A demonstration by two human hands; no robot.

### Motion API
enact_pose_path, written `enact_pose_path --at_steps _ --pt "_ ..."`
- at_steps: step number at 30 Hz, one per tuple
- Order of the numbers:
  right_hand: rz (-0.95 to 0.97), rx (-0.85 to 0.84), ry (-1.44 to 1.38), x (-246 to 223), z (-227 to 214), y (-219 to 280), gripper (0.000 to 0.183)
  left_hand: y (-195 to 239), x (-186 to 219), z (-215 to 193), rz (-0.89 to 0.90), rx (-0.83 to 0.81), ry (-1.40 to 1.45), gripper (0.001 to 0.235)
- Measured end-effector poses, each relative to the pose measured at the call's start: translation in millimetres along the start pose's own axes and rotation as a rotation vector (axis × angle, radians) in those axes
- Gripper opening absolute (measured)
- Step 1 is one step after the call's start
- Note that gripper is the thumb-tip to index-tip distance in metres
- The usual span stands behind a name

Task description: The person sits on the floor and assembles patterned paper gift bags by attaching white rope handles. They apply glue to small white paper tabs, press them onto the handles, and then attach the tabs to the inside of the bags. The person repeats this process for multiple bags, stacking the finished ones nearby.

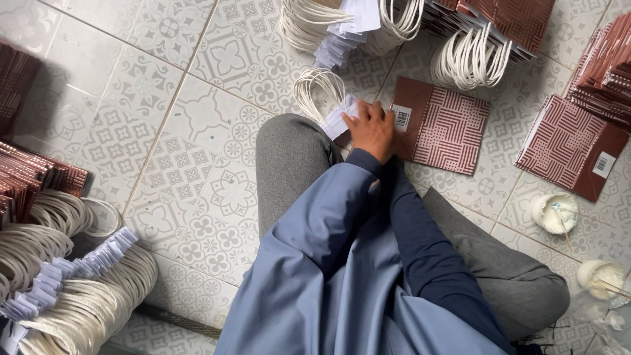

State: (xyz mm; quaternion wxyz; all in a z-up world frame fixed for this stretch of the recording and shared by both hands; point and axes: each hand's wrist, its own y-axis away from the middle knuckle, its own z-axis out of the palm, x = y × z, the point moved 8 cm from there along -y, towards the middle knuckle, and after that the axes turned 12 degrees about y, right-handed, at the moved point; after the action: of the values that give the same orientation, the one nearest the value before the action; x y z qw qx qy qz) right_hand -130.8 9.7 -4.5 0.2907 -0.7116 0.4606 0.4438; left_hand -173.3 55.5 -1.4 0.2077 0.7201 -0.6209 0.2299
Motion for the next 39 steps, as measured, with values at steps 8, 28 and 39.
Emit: enact_pose_path --at_steps 8,28,39 --pt "0.075 0.021 -0.150 21.6 20.6 4.6 0.022 4.3 -63.1 3.6 -0.416 -0.282 0.261 0.070" --pt "0.253 0.116 -0.648 1.8 -51.8 33.5 0.040 4.4 -46.1 -128.9 0.110 0.578 0.489 0.061" --pt "0.325 0.335 -0.160 71.3 -265.4 200.2 0.046 74.1 102.6 106.1 0.071 -0.570 1.044 0.031"
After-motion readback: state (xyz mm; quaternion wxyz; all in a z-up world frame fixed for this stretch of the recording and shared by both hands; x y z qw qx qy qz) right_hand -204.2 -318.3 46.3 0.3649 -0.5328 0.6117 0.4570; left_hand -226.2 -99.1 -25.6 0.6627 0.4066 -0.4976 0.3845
